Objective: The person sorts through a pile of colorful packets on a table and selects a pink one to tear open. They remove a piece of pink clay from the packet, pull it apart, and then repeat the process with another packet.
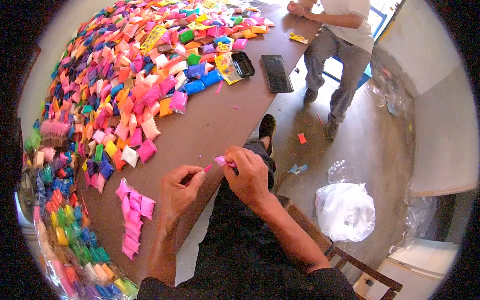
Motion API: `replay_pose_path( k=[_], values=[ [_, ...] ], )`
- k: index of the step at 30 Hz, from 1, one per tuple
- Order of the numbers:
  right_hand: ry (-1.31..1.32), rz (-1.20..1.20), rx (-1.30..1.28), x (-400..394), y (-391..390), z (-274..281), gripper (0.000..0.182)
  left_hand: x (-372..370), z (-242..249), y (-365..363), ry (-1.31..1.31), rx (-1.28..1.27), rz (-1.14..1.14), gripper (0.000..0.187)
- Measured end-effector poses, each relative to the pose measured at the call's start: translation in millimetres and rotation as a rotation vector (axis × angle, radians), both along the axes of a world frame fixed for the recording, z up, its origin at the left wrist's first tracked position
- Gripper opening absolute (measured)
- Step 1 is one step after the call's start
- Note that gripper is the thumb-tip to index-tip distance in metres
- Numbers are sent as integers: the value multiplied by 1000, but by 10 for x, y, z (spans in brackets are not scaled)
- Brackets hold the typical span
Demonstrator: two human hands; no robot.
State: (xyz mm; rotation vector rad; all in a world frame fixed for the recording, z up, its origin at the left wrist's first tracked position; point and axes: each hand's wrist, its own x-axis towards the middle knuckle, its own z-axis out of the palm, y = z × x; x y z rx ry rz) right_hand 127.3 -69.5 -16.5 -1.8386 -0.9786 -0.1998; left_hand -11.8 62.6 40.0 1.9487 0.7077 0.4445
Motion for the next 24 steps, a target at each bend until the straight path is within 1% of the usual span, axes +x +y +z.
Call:
replay_pose_path(
  k=[3,5,6,9,12,14,18,21,24],
  values=[
    [49,34,-17,-51,2,-42,19,-2,-40,7,-6,-7,-14,13],
    [79,44,-42,-89,0,-63,19,27,1,-13,34,4,-17,12],
    [48,54,-45,-97,0,-65,19,33,12,-23,55,10,-18,11],
    [-29,74,-59,-103,-11,-73,18,50,-141,-20,-8,90,-50,10],
    [-79,78,-81,-113,-8,-94,19,69,-89,-77,2,164,-72,9],
    [-111,80,-102,-131,-17,-87,19,54,-162,-77,20,209,-71,8],
    [-128,81,-101,-157,-35,-153,20,31,-301,-66,53,297,-71,7],
    [-146,87,-103,-170,-33,-152,20,31,-268,-92,42,361,-82,10],
    [-171,89,-112,-171,-31,-156,19,45,-290,-89,41,325,-79,10]
  ],
)
